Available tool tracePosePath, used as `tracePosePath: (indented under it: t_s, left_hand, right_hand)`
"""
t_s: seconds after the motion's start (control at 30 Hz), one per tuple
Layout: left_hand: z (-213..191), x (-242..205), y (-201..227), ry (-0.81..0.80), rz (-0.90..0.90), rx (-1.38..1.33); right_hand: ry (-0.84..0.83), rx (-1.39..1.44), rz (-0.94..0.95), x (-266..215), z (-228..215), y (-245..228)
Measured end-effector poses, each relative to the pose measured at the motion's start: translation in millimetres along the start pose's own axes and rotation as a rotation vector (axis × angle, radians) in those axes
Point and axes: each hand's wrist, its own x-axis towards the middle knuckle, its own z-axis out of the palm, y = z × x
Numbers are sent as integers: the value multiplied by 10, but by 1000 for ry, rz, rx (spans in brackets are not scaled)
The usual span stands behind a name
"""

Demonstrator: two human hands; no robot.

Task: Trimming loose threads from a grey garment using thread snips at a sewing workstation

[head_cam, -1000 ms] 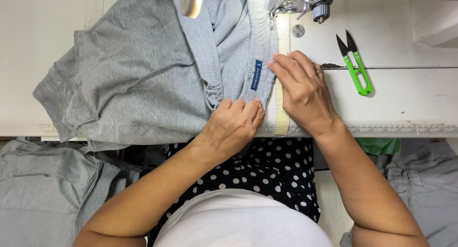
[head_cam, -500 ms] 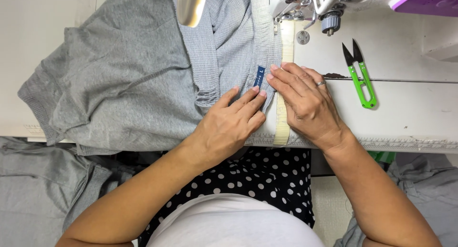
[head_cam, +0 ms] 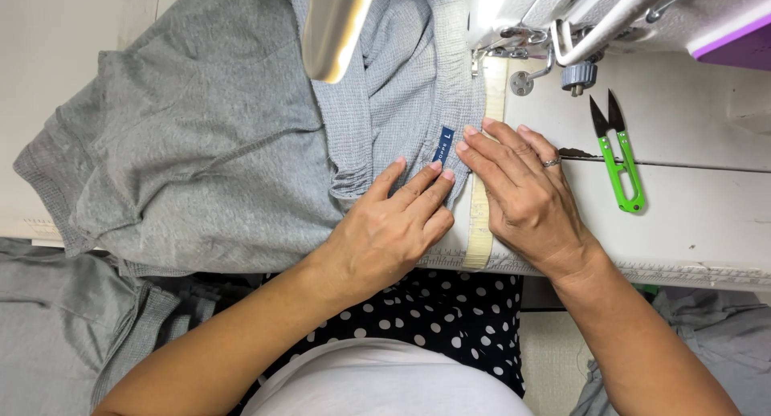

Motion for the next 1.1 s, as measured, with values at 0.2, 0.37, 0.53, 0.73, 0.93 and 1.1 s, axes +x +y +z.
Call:
tracePosePath:
  t_s: [0.2,0.37,0.53,0.73,0.93,1.1]
  left_hand:
    - [47,58,-64,-11,3,17]
    - [39,78,-71,-25,-5,9]
    - [137,122,-139,-20,-16,26]
    - [-2,282,-406,66,-289,-333]
    - [-242,456,-612,146,-608,-724]
    - [-270,475,-548,117,-602,-707]
  right_hand:
    - [-12,9,24,44,37,84]
    - [-4,39,34,57,50,105]
    - [20,42,25,132,85,169]
    - [132,424,203,179,-46,239]
    - [230,589,369,62,-65,263]
    - [229,393,292,147,16,194]
